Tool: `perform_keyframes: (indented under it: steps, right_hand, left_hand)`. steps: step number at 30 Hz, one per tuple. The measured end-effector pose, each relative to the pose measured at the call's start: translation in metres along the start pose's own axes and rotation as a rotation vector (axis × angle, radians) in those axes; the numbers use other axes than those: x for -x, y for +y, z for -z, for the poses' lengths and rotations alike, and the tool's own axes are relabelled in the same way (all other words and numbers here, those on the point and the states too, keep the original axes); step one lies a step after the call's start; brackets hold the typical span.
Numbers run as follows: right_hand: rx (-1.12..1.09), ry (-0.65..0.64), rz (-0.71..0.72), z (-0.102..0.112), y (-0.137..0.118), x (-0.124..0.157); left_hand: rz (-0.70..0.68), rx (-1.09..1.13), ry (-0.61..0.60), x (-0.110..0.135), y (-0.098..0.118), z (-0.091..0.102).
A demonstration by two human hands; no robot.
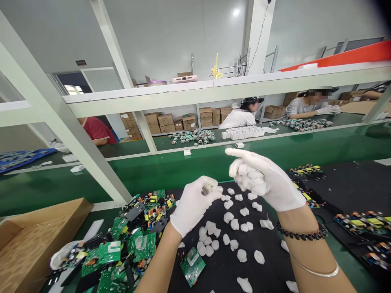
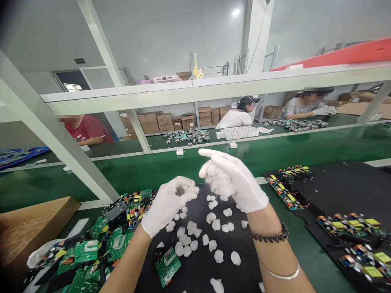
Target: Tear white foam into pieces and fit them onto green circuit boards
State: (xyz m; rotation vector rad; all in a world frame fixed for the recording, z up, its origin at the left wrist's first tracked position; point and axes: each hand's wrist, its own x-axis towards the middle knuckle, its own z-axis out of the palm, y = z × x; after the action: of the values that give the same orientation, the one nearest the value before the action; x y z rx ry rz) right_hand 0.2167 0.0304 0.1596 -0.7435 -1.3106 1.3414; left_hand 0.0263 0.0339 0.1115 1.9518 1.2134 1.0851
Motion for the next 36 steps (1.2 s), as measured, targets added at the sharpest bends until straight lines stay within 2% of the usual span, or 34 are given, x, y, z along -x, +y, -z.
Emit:
perform_keyframes:
  steps: [2, 6, 10, 12, 14, 17, 18, 20, 22, 26, 29, 31, 34, 36]
  right_hand:
    - [0.012, 0.0, 0.003, -0.001, -0.001, 0.001]
    - [0.039, 0.002, 0.012, -0.002, -0.002, 0.002]
    - [0.042, -0.011, 0.011, -0.001, -0.002, 0.002]
    - [0.033, -0.005, 0.022, -0.003, -0.002, 0.001]
    - [-0.011, 0.037, 0.025, -0.007, -0.001, -0.001]
    - [-0.162, 0.094, -0.029, -0.017, 0.005, -0.004]
    - [-0.207, 0.092, -0.052, -0.021, 0.007, -0.005]
    - [-0.248, 0.073, -0.077, -0.029, 0.013, -0.006]
    - [-0.233, 0.045, -0.069, -0.036, 0.017, -0.005]
    - [-0.255, -0.076, -0.036, -0.041, 0.019, -0.002]
    - [-0.222, -0.173, -0.039, -0.039, 0.014, 0.001]
    - [-0.12, -0.171, -0.029, -0.035, 0.009, 0.004]
    - [0.04, -0.142, 0.027, -0.029, 0.002, 0.01]
    - [0.074, -0.158, 0.043, -0.026, -0.001, 0.013]
  left_hand:
    - [0.038, -0.096, -0.037, -0.004, -0.014, -0.005]
    - [0.188, -0.319, -0.187, -0.008, -0.042, -0.016]
    - [0.244, -0.335, -0.318, -0.007, -0.054, -0.016]
    - [0.245, -0.316, -0.325, -0.007, -0.045, -0.011]
    - [0.203, -0.231, -0.259, -0.006, -0.024, -0.005]
    - [0.052, 0.035, -0.026, 0.002, 0.016, -0.001]
    - [-0.003, 0.039, 0.044, 0.006, 0.028, -0.002]
    - [-0.082, -0.069, 0.099, 0.014, 0.045, -0.007]
    - [-0.095, -0.153, 0.189, 0.019, 0.051, -0.011]
    - [-0.121, -0.201, 0.334, 0.021, 0.05, -0.011]
    - [-0.149, -0.163, 0.363, 0.022, 0.051, -0.003]
    - [-0.164, -0.119, 0.348, 0.024, 0.055, 0.001]
    - [-0.153, 0.005, 0.256, 0.027, 0.061, 0.006]
    - [-0.11, 0.172, 0.166, 0.027, 0.063, 0.01]
